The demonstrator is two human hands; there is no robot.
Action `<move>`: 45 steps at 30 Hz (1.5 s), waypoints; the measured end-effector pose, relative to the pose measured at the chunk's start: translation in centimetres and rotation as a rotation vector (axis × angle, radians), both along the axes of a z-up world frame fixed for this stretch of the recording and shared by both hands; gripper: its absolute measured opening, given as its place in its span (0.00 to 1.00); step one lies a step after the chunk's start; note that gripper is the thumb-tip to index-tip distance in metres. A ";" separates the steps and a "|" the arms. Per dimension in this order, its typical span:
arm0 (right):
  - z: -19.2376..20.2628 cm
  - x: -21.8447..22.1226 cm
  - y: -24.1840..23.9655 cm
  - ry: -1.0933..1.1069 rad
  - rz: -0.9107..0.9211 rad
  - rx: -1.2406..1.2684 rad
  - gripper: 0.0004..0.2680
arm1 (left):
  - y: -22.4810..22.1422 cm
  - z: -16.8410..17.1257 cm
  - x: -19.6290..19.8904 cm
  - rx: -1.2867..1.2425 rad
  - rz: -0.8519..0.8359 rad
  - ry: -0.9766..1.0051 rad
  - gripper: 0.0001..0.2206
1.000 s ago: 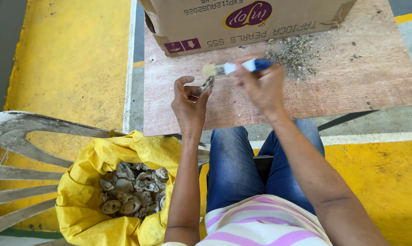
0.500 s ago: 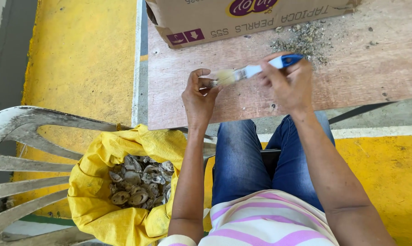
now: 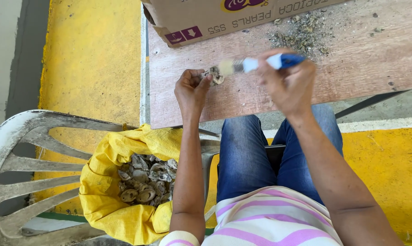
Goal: Cleaning and brushing oyster shells at a table.
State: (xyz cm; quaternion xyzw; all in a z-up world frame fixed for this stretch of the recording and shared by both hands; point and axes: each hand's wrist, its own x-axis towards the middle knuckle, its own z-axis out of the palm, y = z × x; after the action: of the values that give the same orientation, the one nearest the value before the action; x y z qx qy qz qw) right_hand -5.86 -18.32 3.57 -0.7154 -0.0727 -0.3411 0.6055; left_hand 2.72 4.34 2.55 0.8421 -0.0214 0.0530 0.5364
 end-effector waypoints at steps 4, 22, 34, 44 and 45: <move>-2.1 -1.6 0.3 0.238 0.159 -0.085 0.09 | 0.5 -0.7 0.9 -0.234 0.022 0.057 0.06; -1.2 -4.6 1.3 0.042 -0.005 0.021 0.06 | 2.0 -0.2 -1.8 -0.516 -0.032 -0.019 0.04; -0.7 -4.0 -2.4 -0.056 -0.047 0.197 0.06 | -2.6 -1.4 -2.1 -0.427 -0.070 0.184 0.03; -0.7 -4.6 -0.7 0.005 -0.102 -0.036 0.07 | -2.4 -0.4 -3.1 -0.269 0.013 0.221 0.08; -0.6 -4.7 -0.2 -0.030 -0.014 0.076 0.07 | -2.5 -0.7 -2.7 -0.275 0.011 0.230 0.08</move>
State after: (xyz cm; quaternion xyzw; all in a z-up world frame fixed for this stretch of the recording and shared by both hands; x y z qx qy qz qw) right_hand -10.52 -18.51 2.95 -0.6871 -0.0638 -0.3584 0.6288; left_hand 0.03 1.88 1.86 0.7613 0.0521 -0.0385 0.6452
